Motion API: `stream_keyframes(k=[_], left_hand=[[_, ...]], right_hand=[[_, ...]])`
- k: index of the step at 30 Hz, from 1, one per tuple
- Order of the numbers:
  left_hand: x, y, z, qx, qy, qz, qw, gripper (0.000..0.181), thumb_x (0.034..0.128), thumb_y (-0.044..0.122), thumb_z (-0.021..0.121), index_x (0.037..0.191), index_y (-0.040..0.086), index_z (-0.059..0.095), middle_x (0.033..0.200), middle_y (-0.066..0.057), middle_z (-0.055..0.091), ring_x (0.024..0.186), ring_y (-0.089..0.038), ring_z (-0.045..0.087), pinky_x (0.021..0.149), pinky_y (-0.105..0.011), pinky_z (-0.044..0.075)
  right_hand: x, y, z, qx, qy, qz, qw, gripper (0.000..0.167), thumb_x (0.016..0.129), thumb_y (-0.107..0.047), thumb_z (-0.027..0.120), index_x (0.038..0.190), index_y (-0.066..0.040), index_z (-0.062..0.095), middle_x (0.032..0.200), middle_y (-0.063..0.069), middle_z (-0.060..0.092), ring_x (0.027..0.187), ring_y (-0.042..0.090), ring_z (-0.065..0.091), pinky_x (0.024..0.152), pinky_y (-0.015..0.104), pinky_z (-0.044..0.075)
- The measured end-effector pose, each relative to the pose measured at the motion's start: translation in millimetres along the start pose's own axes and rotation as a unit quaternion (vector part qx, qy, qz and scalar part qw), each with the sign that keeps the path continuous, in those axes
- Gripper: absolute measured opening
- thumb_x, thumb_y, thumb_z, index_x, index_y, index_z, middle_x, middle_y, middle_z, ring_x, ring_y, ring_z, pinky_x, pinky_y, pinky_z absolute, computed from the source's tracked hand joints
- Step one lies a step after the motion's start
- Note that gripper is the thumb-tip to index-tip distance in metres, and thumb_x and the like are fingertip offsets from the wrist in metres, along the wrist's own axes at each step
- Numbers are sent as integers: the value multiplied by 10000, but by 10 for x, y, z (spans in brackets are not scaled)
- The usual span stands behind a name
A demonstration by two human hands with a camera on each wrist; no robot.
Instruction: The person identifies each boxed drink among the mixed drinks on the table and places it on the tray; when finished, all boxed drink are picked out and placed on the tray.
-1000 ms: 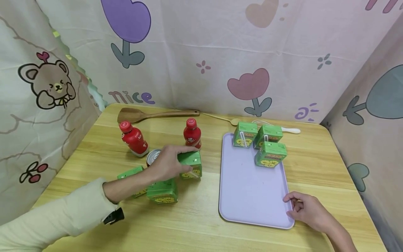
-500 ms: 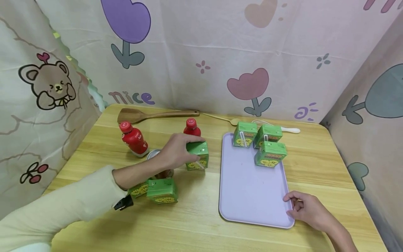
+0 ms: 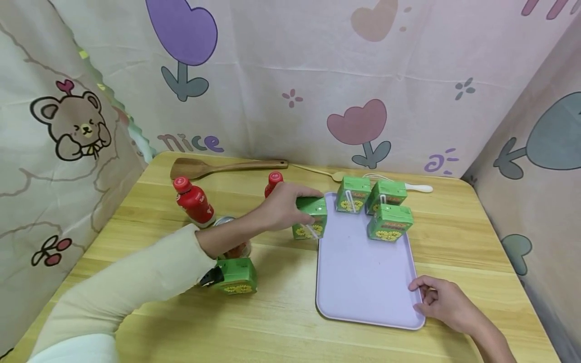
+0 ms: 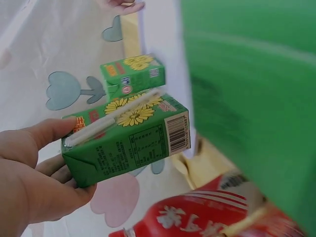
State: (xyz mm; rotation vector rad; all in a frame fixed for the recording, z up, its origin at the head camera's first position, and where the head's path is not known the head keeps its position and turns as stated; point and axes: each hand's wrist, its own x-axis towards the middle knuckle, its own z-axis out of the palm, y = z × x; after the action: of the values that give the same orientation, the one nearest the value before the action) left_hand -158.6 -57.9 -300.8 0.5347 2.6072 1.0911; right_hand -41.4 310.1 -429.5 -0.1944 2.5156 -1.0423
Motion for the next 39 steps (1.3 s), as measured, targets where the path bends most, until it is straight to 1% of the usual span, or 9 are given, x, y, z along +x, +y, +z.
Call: stream_keyframes(k=[5,10,14,22,25,28,31,33,39], left_hand=[[125,103,71,10,-162,130,9998,529,749,145,802,1249,201,638,1192,24,640,982,-166,540,796,-250,513],[232,186,169,-11,-317,231,9992,529,755,132,797,1254,192,634,1205,15,626,1006,-168,522,818,-247,501],[322,223,252,-8,-373,146,9992,537,753,95,793,1255,200,634,1251,11,606,1035,-158,506,854,-236,504],[496,264,418,-33,-392,9,9992,569,719,55,812,1240,211,645,1327,19,585,1113,-135,482,936,-261,489],[557,266,485,-7,-401,90,9992,566,711,55,818,1232,203,650,1330,23,589,1133,-131,491,958,-265,477],[619,249,564,129,-413,308,9986,559,708,53,818,1227,176,653,1306,26,611,1181,-134,502,978,-263,465],[666,242,639,300,-424,332,9981,561,711,61,818,1232,181,649,1303,45,611,1259,-141,480,1020,-279,437],[689,243,681,374,-422,317,9979,554,717,68,815,1233,180,647,1312,45,605,1282,-157,477,1034,-292,429],[729,244,772,315,-462,332,9979,529,730,53,799,1227,151,647,1323,-1,597,1283,-183,497,1004,-290,455]], right_hand=[[0,10,0,28,-20,60,10000,323,752,-3,741,1042,7,598,727,19,509,613,9,451,519,197,420],[0,21,-4,134,-61,-37,9999,322,759,-4,735,1047,22,594,729,23,512,621,0,453,519,198,425],[3,26,-5,174,-89,-55,9998,325,763,-10,736,1053,24,593,735,25,514,625,-1,456,523,198,425],[1,34,-1,258,-108,12,9996,329,766,-4,732,1061,29,589,724,25,502,618,6,450,515,197,419],[1,37,-2,215,-75,-25,9997,328,763,-3,734,1056,26,590,729,23,507,624,1,453,519,196,421],[2,39,0,222,-72,-38,9997,327,764,-7,735,1056,26,591,732,24,507,623,2,453,519,197,421],[1,36,2,259,-93,-24,9996,327,767,-8,734,1059,27,591,729,25,504,618,6,452,514,197,420],[2,34,2,267,-91,-31,9996,328,766,-7,734,1059,27,591,728,24,503,617,6,452,513,196,419],[0,30,-3,194,-67,-112,9997,321,765,-10,734,1052,22,593,717,11,511,614,-1,452,512,195,419]])
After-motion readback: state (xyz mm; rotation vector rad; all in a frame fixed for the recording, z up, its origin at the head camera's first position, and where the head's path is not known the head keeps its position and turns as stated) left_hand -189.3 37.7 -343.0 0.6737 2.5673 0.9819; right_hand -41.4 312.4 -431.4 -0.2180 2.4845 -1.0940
